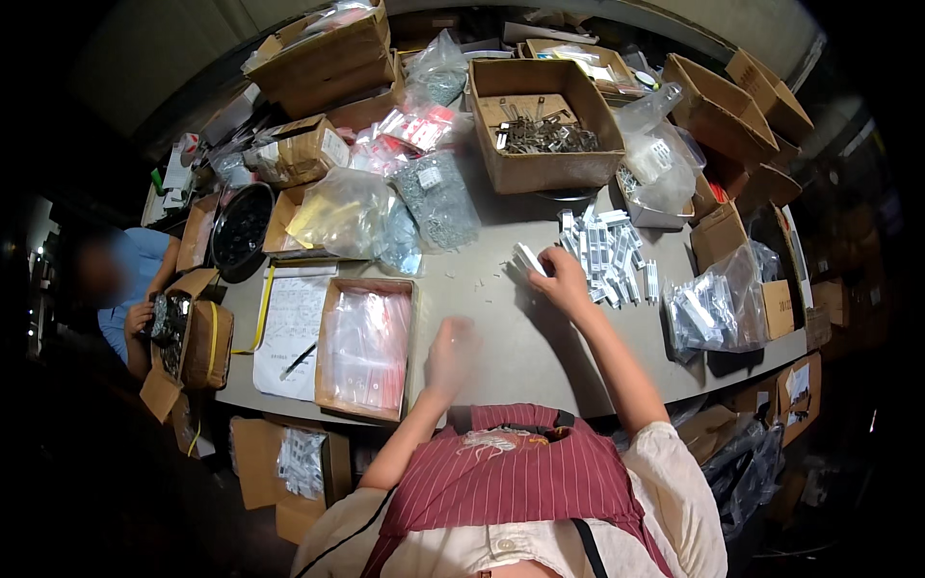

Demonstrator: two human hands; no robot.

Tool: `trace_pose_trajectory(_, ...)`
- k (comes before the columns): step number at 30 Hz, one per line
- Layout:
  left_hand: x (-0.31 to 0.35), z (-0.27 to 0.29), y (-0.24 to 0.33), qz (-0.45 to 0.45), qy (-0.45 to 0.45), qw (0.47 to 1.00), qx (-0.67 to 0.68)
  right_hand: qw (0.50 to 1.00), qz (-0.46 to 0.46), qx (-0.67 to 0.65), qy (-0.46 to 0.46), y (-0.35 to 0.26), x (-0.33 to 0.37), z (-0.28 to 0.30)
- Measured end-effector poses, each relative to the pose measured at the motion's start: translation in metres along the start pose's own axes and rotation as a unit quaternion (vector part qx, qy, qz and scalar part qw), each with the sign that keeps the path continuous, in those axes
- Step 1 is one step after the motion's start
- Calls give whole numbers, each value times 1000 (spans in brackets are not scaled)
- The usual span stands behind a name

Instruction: The person repeatedly picks up small rectangular components from a table, places them into clear plastic bags, and sets the bags aside. The workspace is cluttered with cardboard boxes and plastic packaging materials. The person handles the components one at a time throughout the clip.

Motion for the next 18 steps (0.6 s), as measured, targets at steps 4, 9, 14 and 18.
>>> trace_pose_trajectory(4,-21,-22,5,62,-53,963,256,940,-123,-306,-83,-2,42,-7)
trace_pose_trajectory(9,-25,-71,15,175,-209,888,369,855,-200,-463,-122,-21,97,7)
trace_pose_trajectory(14,-13,-102,-11,189,-256,848,423,789,-246,-537,-167,-28,126,27)
trace_pose_trajectory(18,-2,-104,13,230,-241,834,440,834,-272,-468,-110,29,148,17)
Point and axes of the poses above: each hand's wrist, its own x-axis away from the middle knuckle, its own z-axis out of the back of the hand, y = z × x, the point moved 5 cm from there along -x, towards the middle knuckle, and after that the axes turned 15 degrees about x, right-handed, at the moved point
